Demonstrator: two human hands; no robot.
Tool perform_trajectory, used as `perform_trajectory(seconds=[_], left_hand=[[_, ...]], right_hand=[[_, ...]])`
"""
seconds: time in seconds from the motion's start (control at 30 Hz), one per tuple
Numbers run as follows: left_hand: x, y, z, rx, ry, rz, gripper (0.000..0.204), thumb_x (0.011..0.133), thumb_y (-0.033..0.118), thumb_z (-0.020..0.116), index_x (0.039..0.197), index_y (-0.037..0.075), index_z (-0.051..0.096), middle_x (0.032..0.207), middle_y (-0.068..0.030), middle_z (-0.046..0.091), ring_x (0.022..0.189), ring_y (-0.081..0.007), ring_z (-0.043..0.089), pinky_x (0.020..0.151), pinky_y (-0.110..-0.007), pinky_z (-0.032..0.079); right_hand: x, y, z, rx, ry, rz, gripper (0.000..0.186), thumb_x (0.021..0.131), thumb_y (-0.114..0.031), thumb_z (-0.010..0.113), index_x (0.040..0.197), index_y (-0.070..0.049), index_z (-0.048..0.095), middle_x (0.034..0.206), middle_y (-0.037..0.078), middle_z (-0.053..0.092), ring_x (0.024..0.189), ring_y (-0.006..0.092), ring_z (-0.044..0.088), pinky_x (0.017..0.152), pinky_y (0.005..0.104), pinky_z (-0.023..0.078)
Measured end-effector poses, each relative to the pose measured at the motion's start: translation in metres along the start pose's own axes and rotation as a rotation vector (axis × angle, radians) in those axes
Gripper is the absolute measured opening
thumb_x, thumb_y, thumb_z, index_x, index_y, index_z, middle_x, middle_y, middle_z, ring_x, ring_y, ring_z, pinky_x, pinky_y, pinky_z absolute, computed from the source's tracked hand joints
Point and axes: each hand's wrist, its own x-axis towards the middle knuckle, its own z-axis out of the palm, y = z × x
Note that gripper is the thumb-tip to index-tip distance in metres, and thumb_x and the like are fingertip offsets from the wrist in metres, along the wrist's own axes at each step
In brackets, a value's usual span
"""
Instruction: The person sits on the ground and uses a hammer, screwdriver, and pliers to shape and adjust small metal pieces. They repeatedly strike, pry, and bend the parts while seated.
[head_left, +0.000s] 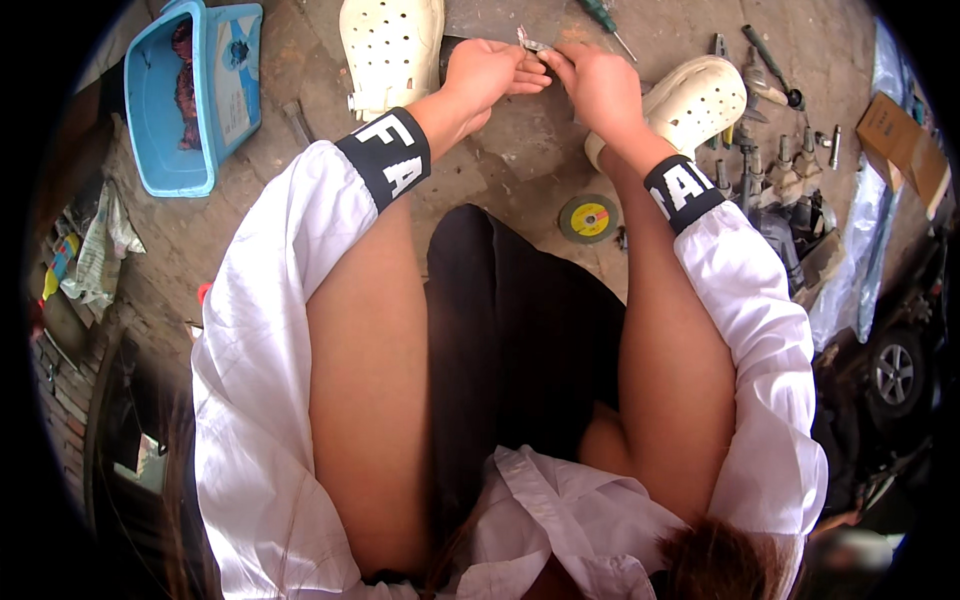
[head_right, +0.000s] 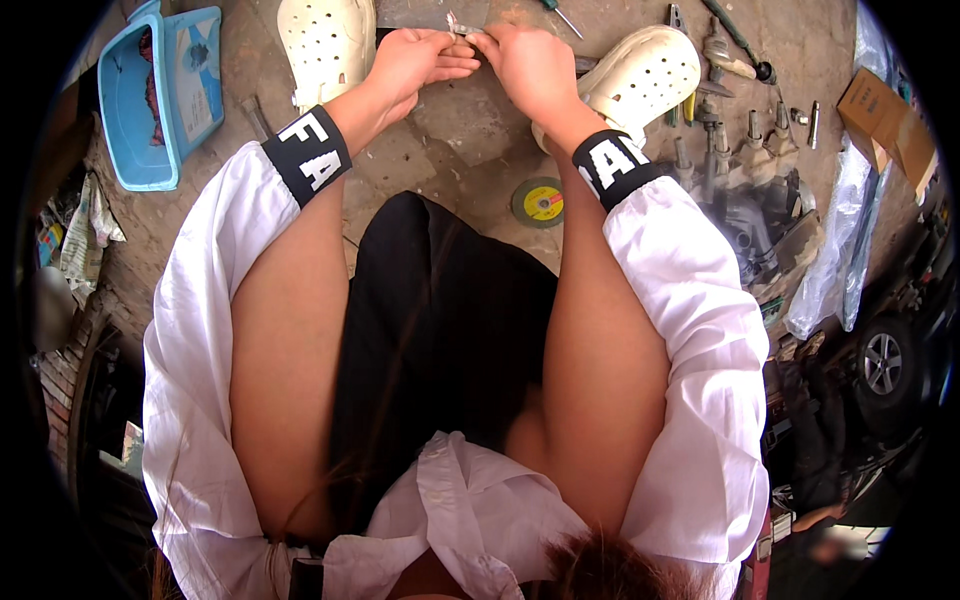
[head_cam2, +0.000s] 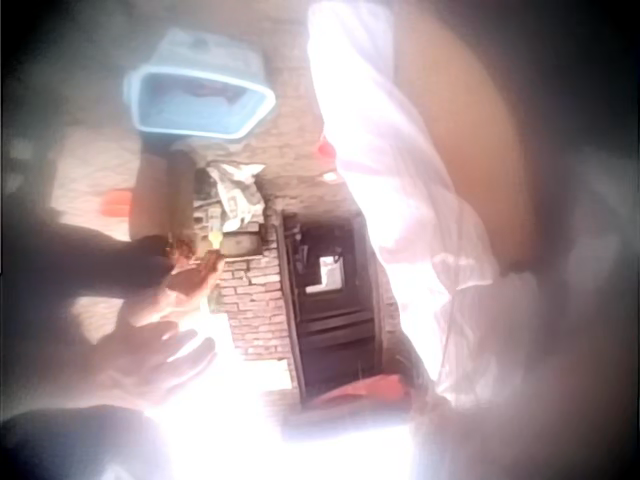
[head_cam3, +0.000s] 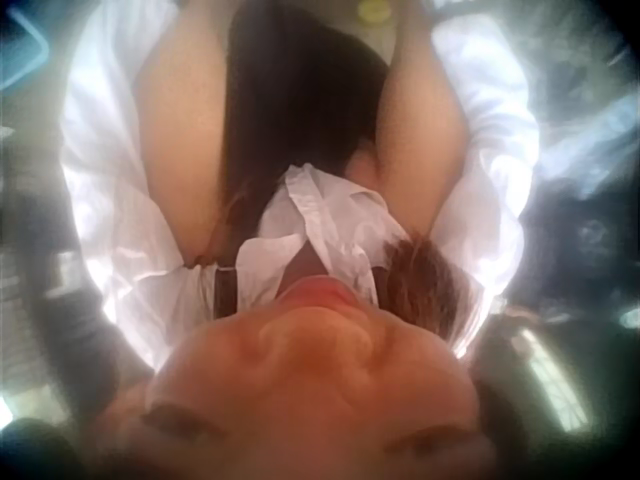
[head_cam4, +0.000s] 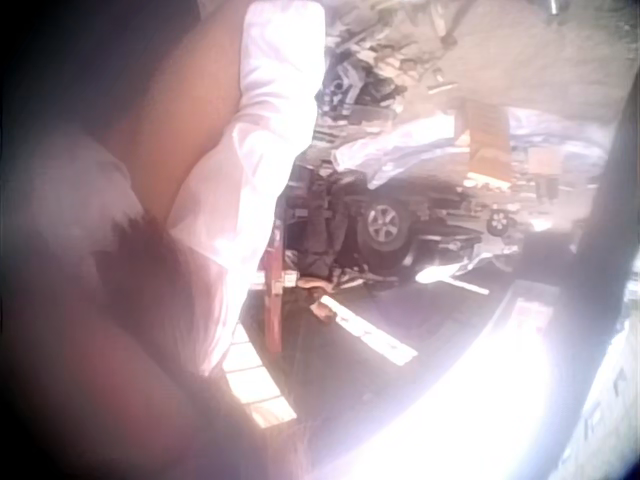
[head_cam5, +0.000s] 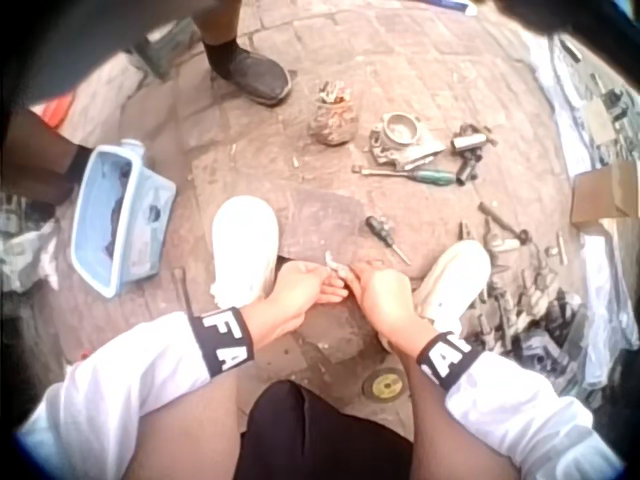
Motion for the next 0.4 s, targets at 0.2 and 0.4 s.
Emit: perform_trajectory(seconds=[0.2, 0.4], left_hand=[[-0.0034, 0.0043, -0.0022, 0.02, 0.005, -0.006, 0.027, 0.094, 0.008, 0.042, 0.093, -0.012, 0.06, 0.091, -0.0189, 0.066, 0.079, -0.0256, 0.069, 0.072, -0.03, 0.057], [-0.0055, 0.0049, -0.0021, 0.024, 0.012, -0.014, 0.029, 0.094, 0.011, 0.044, 0.099, -0.013, 0.059, 0.095, -0.0214, 0.065, 0.083, -0.0264, 0.068, 0.075, -0.03, 0.057]], right_hand=[[-0.0007, 0.0087, -0.0075, 0.148, -0.057, -0.003, 0.029, 0.088, -0.038, 0.058, 0.091, -0.012, 0.07, 0.075, 0.012, 0.065, 0.071, 0.0328, 0.062, 0.061, 0.0411, 0.049], [0.0023, 0.0071, -0.0101, 0.175, -0.074, 0.052, 0.028, 0.088, -0.037, 0.058, 0.094, -0.013, 0.071, 0.076, 0.012, 0.066, 0.073, 0.0323, 0.062, 0.064, 0.0402, 0.049]])
